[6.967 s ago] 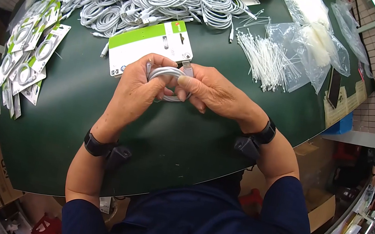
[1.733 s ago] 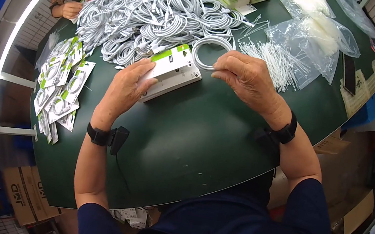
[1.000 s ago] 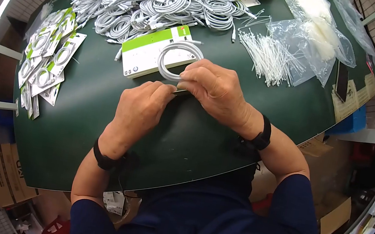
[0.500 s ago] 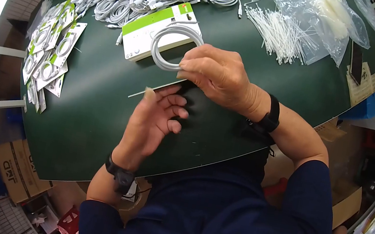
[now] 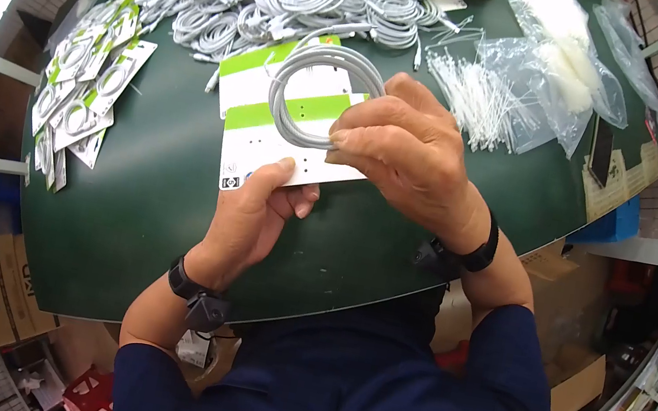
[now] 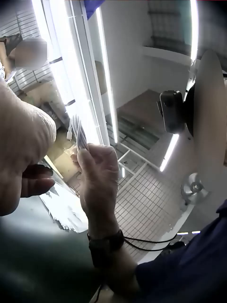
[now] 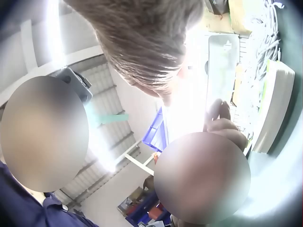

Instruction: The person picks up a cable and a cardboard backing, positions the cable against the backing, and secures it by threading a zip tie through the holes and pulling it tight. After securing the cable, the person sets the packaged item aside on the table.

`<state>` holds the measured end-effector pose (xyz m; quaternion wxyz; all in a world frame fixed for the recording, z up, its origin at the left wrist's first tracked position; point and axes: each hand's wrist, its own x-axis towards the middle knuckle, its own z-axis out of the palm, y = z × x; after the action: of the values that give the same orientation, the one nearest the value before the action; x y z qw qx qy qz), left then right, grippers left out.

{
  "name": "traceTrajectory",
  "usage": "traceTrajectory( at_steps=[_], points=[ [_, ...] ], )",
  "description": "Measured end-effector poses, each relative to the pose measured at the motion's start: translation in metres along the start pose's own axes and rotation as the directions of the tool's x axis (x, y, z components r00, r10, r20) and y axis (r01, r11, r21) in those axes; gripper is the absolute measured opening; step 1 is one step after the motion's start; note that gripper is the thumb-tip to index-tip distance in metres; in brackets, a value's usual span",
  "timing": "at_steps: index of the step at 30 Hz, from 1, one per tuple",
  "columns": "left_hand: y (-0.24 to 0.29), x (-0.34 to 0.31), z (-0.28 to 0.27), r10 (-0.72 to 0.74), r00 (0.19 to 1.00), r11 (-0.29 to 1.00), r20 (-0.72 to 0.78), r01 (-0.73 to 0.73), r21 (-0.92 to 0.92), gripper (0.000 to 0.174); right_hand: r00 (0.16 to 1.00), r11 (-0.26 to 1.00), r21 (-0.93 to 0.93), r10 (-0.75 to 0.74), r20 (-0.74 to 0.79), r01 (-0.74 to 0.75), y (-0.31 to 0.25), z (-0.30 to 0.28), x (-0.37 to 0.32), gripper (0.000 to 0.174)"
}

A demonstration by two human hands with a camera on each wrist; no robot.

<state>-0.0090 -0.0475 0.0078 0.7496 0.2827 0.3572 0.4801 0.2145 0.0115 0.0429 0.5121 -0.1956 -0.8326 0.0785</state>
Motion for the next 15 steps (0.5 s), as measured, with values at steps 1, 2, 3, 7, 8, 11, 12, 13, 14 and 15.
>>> traceTrajectory(
  at_steps=[1, 2, 3, 7, 8, 11, 12, 13, 14, 15],
  points=[
    [0.004, 0.007, 0.005, 0.037, 0.999, 0.997, 0.012, -0.038, 0.066, 0.029, 1.0, 1.0, -0.02, -0.016, -0.002, 0.016, 0.001, -0.003, 0.004, 0.025],
    [0.007, 0.014, 0.009, 0.07, 0.997, 0.989, 0.026, -0.073, 0.133, 0.028, 1.0, 0.999, -0.039, -0.003, 0.005, 0.003, 0.001, -0.003, 0.005, 0.024],
    [0.009, 0.02, 0.012, 0.073, 0.996, 0.988, 0.05, -0.08, 0.136, 0.028, 1.0, 0.998, -0.059, 0.014, 0.011, -0.014, 0.002, -0.003, 0.006, 0.024],
    [0.007, 0.038, 0.017, 0.129, 0.982, 0.964, 0.137, -0.156, 0.216, 0.028, 0.994, 0.99, -0.106, 0.095, 0.048, -0.09, 0.011, -0.002, 0.002, 0.023],
    [0.006, 0.041, 0.016, 0.129, 0.979, 0.962, 0.157, -0.162, 0.22, 0.029, 0.989, 0.988, -0.104, 0.126, 0.072, -0.118, 0.014, 0.0, -0.001, 0.023],
    [0.005, 0.047, 0.009, 0.121, 0.976, 0.961, 0.182, -0.161, 0.225, 0.031, 0.984, 0.984, -0.05, 0.173, 0.047, -0.17, 0.022, 0.007, -0.009, 0.022],
    [0.005, 0.049, 0.006, 0.122, 0.972, 0.957, 0.202, -0.169, 0.235, 0.031, 0.981, 0.981, -0.02, 0.192, 0.036, -0.191, 0.024, 0.009, -0.011, 0.022],
    [0.005, 0.051, 0.003, 0.122, 0.967, 0.954, 0.222, -0.177, 0.244, 0.032, 0.978, 0.979, -0.016, 0.204, 0.037, -0.203, 0.026, 0.011, -0.013, 0.022],
    [0.004, 0.052, 0.0, 0.123, 0.963, 0.95, 0.241, -0.184, 0.253, 0.033, 0.976, 0.977, 0.007, 0.213, 0.033, -0.213, 0.029, 0.012, -0.014, 0.021],
    [0.003, 0.053, 0.0, 0.112, 0.966, 0.952, 0.235, -0.172, 0.252, 0.033, 0.975, 0.974, 0.031, 0.222, 0.03, -0.223, 0.031, 0.013, -0.015, 0.021]
  ],
)
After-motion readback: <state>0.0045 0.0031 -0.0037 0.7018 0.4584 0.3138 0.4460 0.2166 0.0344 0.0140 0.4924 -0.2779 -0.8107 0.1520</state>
